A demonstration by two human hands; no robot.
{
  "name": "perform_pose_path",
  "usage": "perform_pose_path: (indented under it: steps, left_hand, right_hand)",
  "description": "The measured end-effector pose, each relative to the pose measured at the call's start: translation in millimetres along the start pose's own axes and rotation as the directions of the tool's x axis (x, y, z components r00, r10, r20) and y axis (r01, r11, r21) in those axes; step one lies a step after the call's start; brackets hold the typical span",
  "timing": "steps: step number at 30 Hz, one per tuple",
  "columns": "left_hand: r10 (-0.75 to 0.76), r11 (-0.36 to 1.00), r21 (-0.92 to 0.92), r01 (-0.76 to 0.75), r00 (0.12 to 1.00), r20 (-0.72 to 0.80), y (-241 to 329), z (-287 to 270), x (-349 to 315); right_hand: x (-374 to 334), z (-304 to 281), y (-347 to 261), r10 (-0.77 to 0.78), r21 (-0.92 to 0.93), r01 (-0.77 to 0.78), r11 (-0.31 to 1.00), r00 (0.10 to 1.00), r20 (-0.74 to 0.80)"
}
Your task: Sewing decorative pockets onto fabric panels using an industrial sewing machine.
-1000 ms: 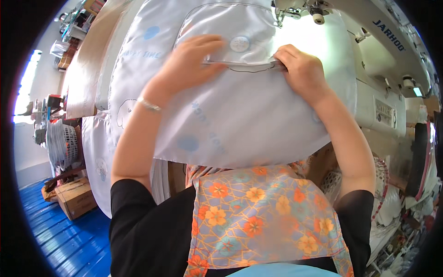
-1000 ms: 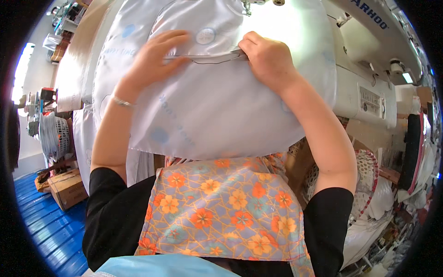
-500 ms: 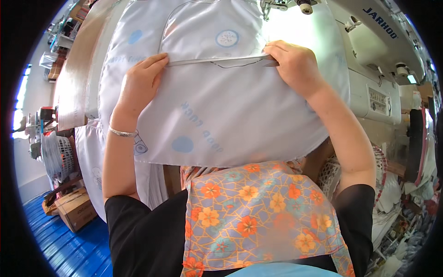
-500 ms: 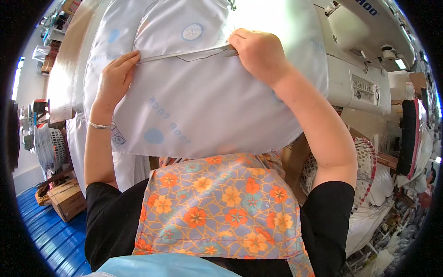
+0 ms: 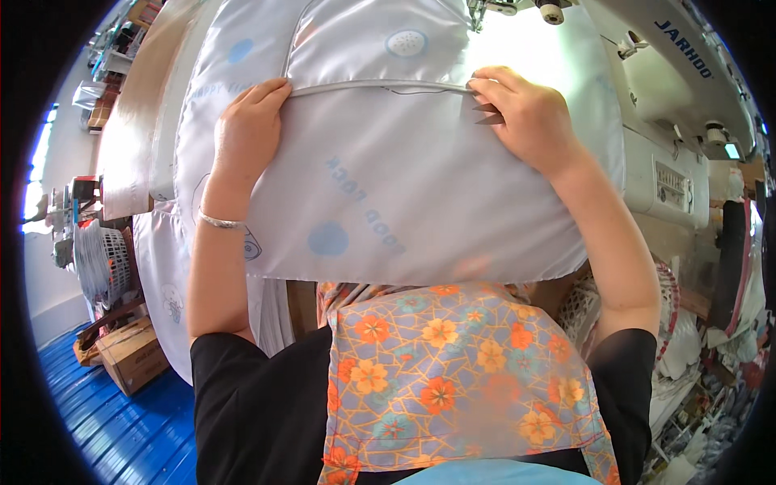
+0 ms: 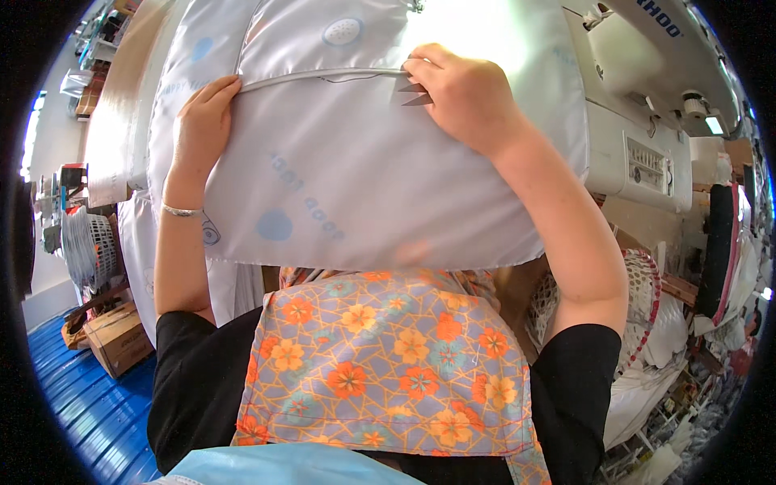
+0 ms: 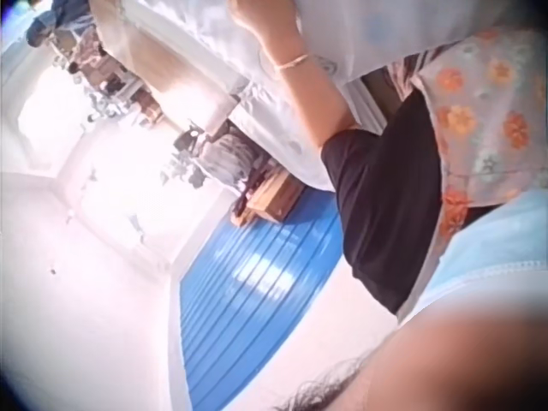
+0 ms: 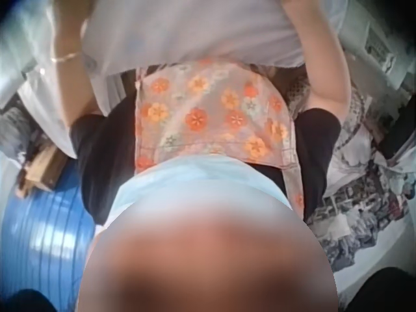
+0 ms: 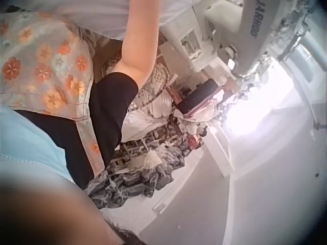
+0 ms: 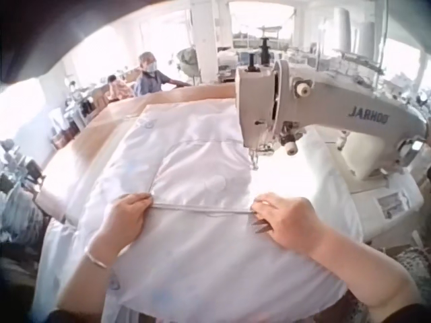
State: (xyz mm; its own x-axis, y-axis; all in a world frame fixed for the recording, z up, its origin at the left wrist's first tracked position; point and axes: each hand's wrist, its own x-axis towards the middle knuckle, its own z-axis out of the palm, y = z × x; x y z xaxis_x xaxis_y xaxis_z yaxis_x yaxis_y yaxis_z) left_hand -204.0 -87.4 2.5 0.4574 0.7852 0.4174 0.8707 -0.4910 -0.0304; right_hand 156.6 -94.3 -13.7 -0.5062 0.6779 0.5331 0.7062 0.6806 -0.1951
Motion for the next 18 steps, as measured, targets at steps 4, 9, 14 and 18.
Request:
perform_pose_path:
  steps: [4, 9, 14, 18]
  left_hand:
    - [-0.036, 0.999, -0.021, 0.037, 0.999, 0.019, 1.5, 0.3, 0.8]
    - [-0.05, 0.999, -0.006, 0.05, 0.999, -0.017, 0.2, 3.2, -2.2]
    - [-0.071, 0.997, 0.001, 0.071, 0.997, -0.025, 0.5, 3.7, -2.3]
    - [-0.084, 0.996, 0.033, 0.085, 0.996, -0.017, -4.8, 6.1, 2.1]
  right_hand:
    - [1.2, 2.7, 0.4, -0.018, -0.067, 0.018, 0.998, 1.0, 0.003]
    - [0.5, 2.1, -0.2, -0.012, -0.008, 0.012, 1.0, 1.0, -0.005]
    - [-1.1, -0.3, -5.7, 0.052, 0.009, -0.052, 0.999, 0.998, 0.022]
    - [1.8, -1.8, -10.7, 0.097, 0.023, -0.098, 0.995, 0.994, 0.046]
